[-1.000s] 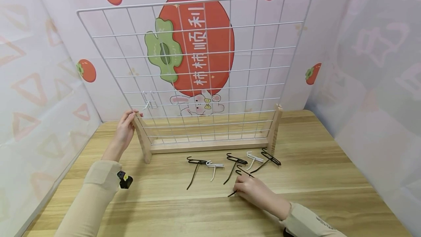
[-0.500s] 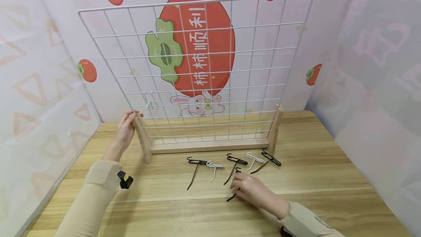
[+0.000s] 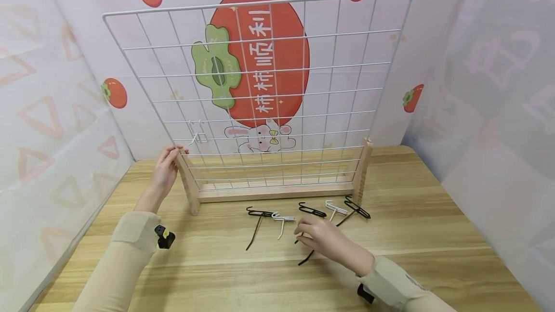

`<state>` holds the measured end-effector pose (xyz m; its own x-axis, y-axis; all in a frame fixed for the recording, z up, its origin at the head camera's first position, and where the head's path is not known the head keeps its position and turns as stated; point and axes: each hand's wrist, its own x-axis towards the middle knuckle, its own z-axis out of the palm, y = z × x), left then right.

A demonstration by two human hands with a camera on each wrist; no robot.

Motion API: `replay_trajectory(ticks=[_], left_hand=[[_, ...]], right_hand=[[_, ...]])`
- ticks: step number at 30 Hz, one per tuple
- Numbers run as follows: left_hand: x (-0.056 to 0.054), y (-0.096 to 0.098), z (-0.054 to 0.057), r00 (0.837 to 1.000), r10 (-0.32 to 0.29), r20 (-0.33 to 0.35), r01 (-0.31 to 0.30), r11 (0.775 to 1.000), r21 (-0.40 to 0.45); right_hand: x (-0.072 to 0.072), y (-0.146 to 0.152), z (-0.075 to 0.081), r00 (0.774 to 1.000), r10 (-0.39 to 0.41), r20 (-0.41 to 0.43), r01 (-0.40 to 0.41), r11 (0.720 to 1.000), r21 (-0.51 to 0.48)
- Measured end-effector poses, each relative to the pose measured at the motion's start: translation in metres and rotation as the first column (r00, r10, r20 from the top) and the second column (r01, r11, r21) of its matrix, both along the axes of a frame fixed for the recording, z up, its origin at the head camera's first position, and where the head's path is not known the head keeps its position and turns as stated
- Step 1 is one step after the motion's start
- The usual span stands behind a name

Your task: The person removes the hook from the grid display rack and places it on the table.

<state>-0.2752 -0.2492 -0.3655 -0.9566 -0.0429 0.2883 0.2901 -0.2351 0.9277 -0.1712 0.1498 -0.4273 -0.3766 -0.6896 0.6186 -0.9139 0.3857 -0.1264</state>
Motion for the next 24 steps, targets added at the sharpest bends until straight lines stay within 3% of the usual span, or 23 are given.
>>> replay_trajectory(ticks=[14,24], left_hand=[[0.0,0.001,0.001,1.0,-0.001,0.011,0.001,1.0,-0.008],[0.001,0.001,0.002,0.999,0.005,0.032,-0.004,1.0,-0.018]], right_hand=[[-0.015,-0.024,0.023,0.998,0.067,-0.007,-0.067,0.995,-0.07],[-0.023,-0.043,0.04,0.997,0.073,0.015,-0.072,0.994,-0.081]])
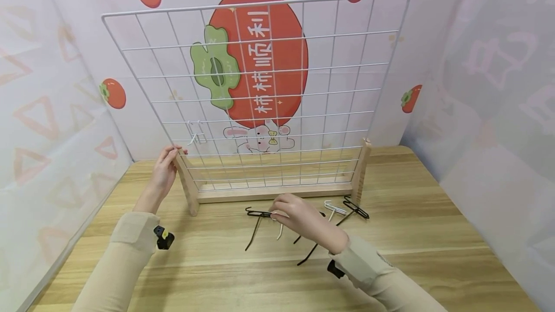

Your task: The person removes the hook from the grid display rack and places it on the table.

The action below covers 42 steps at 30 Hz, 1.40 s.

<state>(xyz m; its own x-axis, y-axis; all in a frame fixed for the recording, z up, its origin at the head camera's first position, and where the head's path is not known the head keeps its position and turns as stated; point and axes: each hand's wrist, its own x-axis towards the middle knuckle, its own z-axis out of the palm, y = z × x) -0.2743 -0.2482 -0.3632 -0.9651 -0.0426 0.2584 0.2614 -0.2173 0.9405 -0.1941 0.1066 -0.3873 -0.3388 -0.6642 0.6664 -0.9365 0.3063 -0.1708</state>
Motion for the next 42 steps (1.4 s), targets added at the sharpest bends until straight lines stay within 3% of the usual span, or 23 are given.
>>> replay_trajectory(ticks=[10,33,42], left_hand=[[-0.001,0.0,-0.001,1.0,0.001,-0.02,-0.001,1.0,0.009],[0.0,0.001,-0.001,1.0,-0.008,-0.028,0.008,1.0,0.022],[0.0,0.001,0.0,1.0,0.0,-0.015,0.0,1.0,0.006]], right_hand=[[-0.009,-0.024,0.017,1.0,0.022,-0.011,-0.022,1.0,-0.013],[-0.021,-0.068,0.046,0.994,0.002,0.113,0.002,0.999,-0.037],[-0.028,-0.081,0.057,0.995,0.039,0.096,-0.032,0.997,-0.076]])
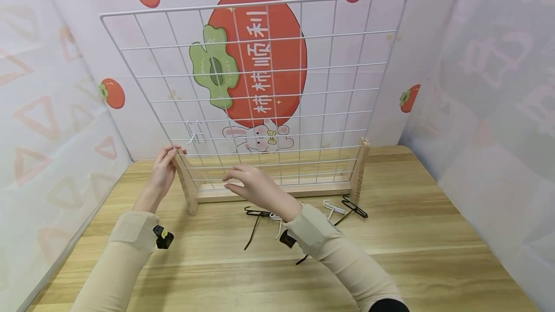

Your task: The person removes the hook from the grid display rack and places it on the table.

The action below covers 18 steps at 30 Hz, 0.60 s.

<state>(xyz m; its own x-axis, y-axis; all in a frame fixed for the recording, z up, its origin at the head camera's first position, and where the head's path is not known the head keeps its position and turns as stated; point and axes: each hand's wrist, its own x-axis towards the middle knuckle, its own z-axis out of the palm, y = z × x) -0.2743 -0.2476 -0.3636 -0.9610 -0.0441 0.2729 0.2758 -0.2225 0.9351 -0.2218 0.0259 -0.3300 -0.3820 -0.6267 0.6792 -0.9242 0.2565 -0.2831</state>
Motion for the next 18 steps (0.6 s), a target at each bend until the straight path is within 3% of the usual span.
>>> replay_trajectory(ticks=[18], left_hand=[[0.0,-0.001,0.0,1.0,-0.011,0.011,0.011,1.0,-0.021]], right_hand=[[-0.01,-0.021,0.023,1.0,0.019,-0.007,-0.019,0.997,-0.075]])
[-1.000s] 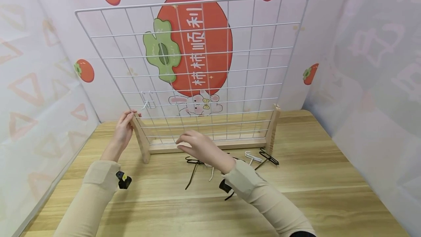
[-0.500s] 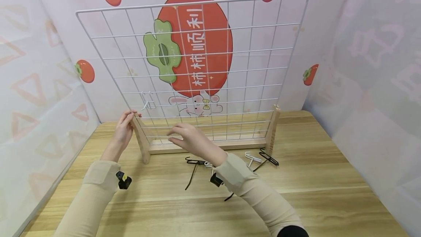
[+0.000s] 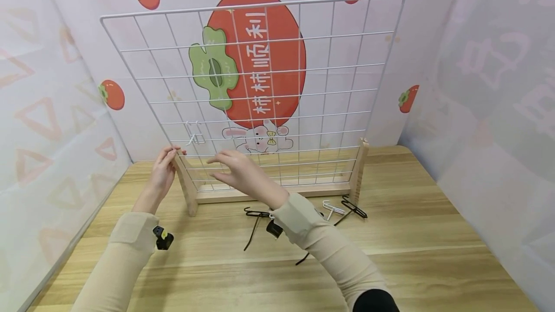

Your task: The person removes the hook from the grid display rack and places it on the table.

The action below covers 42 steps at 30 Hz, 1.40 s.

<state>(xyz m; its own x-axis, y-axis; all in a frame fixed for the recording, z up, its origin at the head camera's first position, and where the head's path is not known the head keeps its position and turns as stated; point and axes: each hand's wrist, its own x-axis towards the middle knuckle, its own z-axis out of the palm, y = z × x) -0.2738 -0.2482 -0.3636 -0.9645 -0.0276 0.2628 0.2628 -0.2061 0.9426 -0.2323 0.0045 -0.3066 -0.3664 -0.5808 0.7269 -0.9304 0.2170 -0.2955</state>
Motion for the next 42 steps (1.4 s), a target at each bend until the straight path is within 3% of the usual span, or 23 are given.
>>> replay_trajectory(ticks=[17,31,42], left_hand=[[-0.001,0.0,-0.002,1.0,0.007,-0.021,-0.007,1.0,0.014],[-0.002,0.0,-0.002,1.0,-0.008,-0.025,0.008,1.0,0.014],[0.0,0.0,-0.002,1.0,0.005,-0.022,-0.004,1.0,0.015]], right_hand=[[-0.013,-0.022,0.017,0.996,-0.081,-0.035,0.079,0.996,-0.038],[-0.021,-0.04,0.019,0.998,-0.05,-0.026,0.048,0.996,-0.079],[-0.028,-0.049,0.018,0.996,-0.064,0.063,0.068,0.995,-0.071]])
